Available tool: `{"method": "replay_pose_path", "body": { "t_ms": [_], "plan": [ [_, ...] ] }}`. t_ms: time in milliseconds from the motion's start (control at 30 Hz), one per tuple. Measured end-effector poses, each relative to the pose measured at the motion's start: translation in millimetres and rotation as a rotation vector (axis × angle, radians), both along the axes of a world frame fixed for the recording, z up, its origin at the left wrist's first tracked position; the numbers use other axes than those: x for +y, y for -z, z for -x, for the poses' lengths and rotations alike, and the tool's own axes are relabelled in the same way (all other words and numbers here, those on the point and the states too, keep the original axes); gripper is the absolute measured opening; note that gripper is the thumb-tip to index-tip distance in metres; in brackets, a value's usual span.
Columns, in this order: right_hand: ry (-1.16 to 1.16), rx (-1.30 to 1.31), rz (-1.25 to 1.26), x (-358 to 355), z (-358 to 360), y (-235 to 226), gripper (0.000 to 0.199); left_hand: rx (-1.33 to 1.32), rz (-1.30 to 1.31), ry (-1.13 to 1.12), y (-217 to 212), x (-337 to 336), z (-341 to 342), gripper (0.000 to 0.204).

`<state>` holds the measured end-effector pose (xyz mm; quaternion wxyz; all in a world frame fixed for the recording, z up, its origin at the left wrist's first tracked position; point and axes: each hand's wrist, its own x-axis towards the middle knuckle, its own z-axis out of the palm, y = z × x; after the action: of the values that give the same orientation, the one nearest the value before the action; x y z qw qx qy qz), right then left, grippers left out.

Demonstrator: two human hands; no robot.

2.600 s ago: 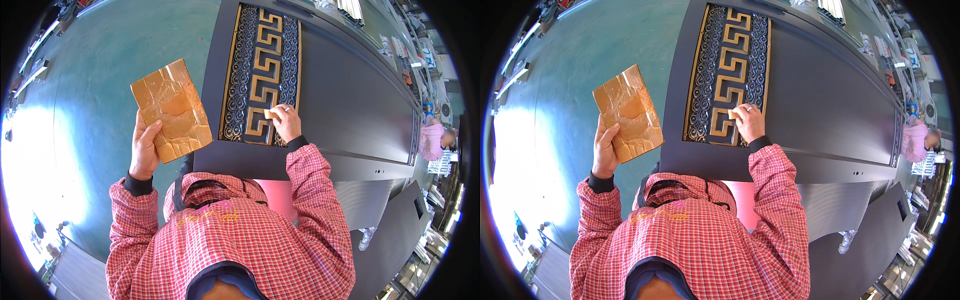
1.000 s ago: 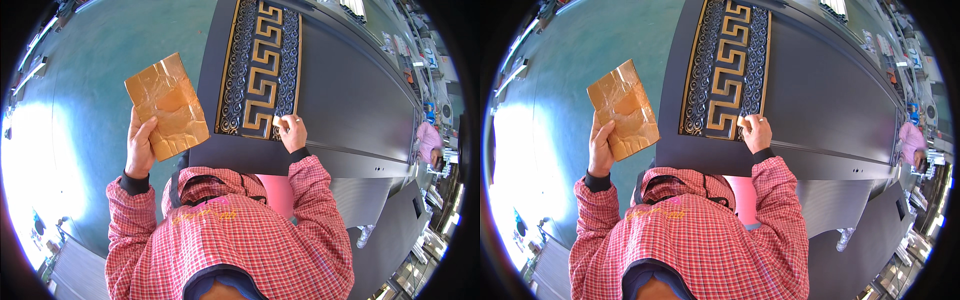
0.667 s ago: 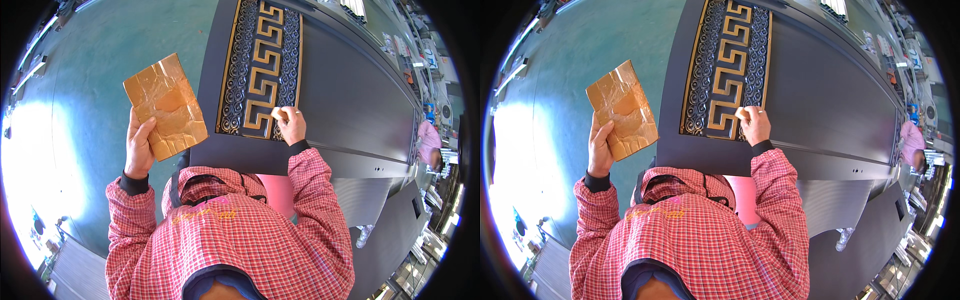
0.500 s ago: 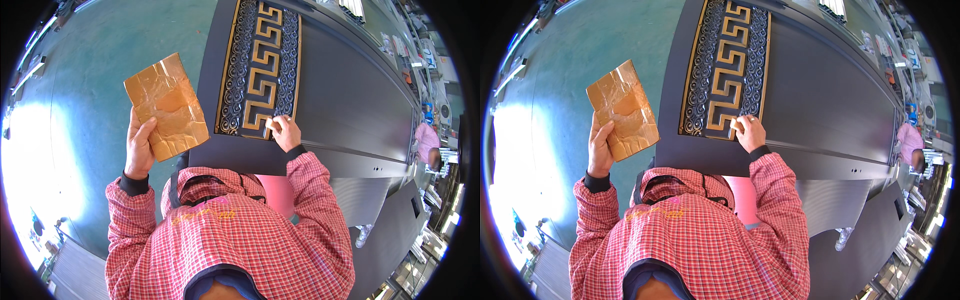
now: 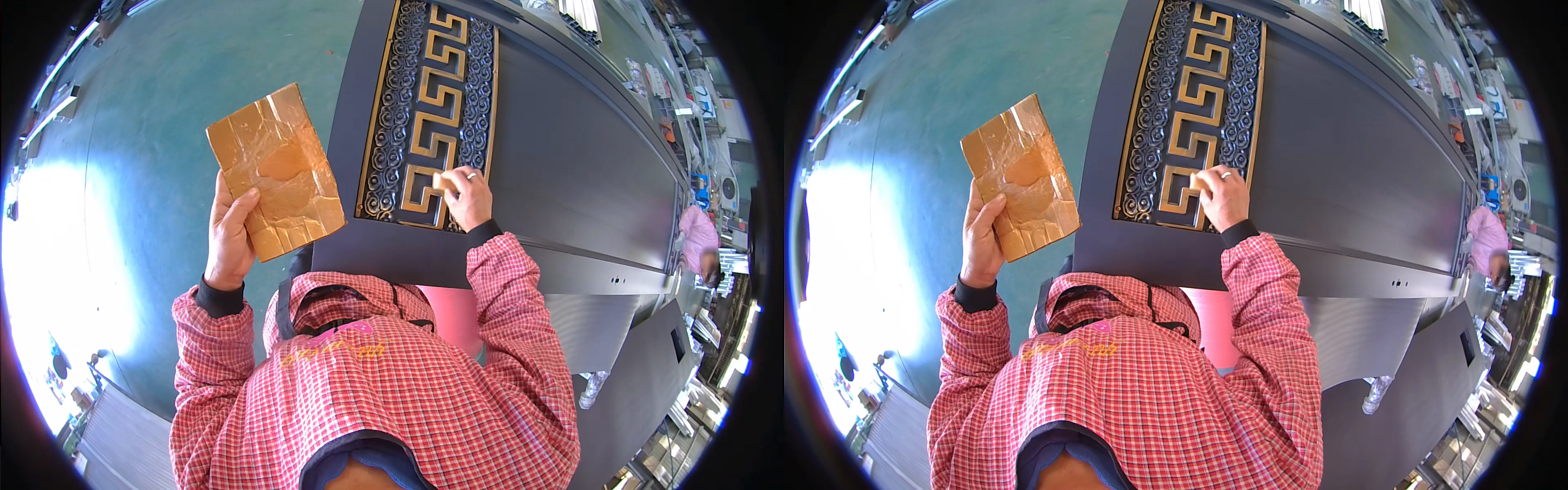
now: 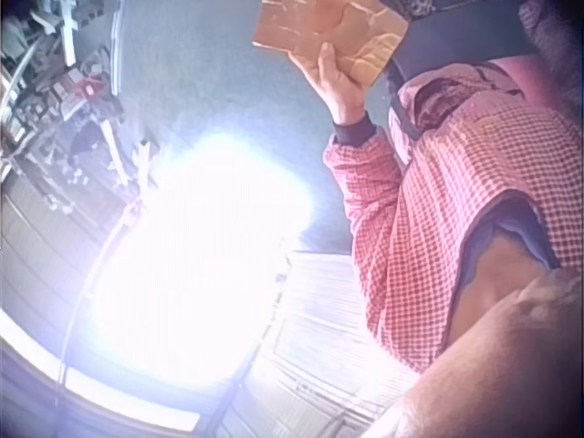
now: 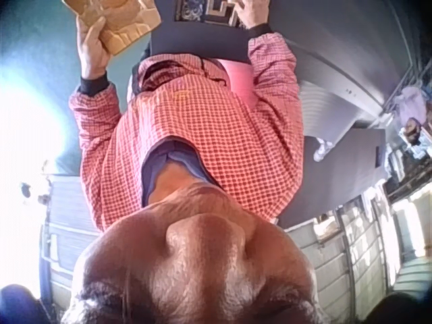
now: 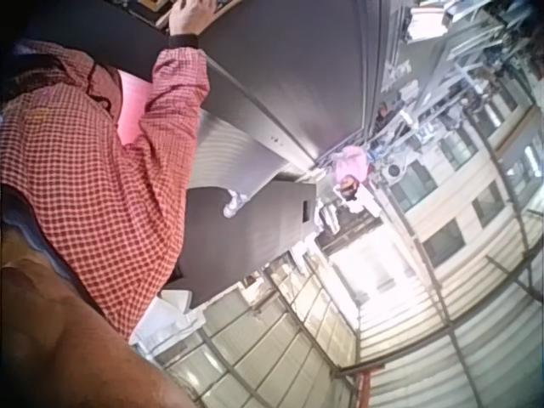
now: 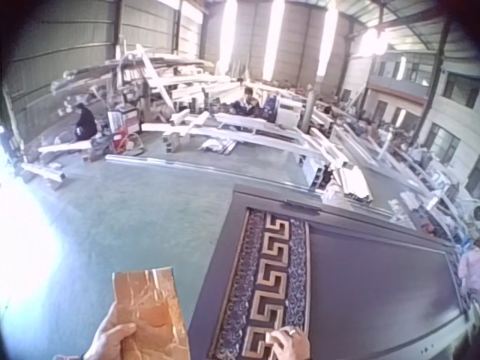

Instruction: The person applies gold leaf to a decorative panel with a Greek key pattern. They hold a sheet of gold leaf in one hand and use a small tool in the other to press and smooth the leaf into the patterned recesses.

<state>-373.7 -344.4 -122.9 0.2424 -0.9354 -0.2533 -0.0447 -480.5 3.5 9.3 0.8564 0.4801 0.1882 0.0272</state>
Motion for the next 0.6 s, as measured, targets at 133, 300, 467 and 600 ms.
{"method": "replay_pose_path", "body": {
  "t_ms": [133, 300, 467, 600],
  "plan": [
    [-0.182, 0.02, 0.068, -5, 0, 6, 0.029, -0.008, 0.008, -0.001, 2, 1, 0, 0.05],
    [0.049, -0.002, 0.013, 1, -10, -7, 0.025, 0.014, 0.0, -0.002, 2, 3, 3, 0.053],
    [0.01, 0.052, 0.069, -14, 5, 3, 0.025, 0.021, 0.012, 0.0, 2, 3, 2, 0.052],
    [0.216, 0.074, 0.03, -16, 6, -13, 0.027, 0.016, 0.023, -0.002, 3, 4, 1, 0.051]
  ]
}}
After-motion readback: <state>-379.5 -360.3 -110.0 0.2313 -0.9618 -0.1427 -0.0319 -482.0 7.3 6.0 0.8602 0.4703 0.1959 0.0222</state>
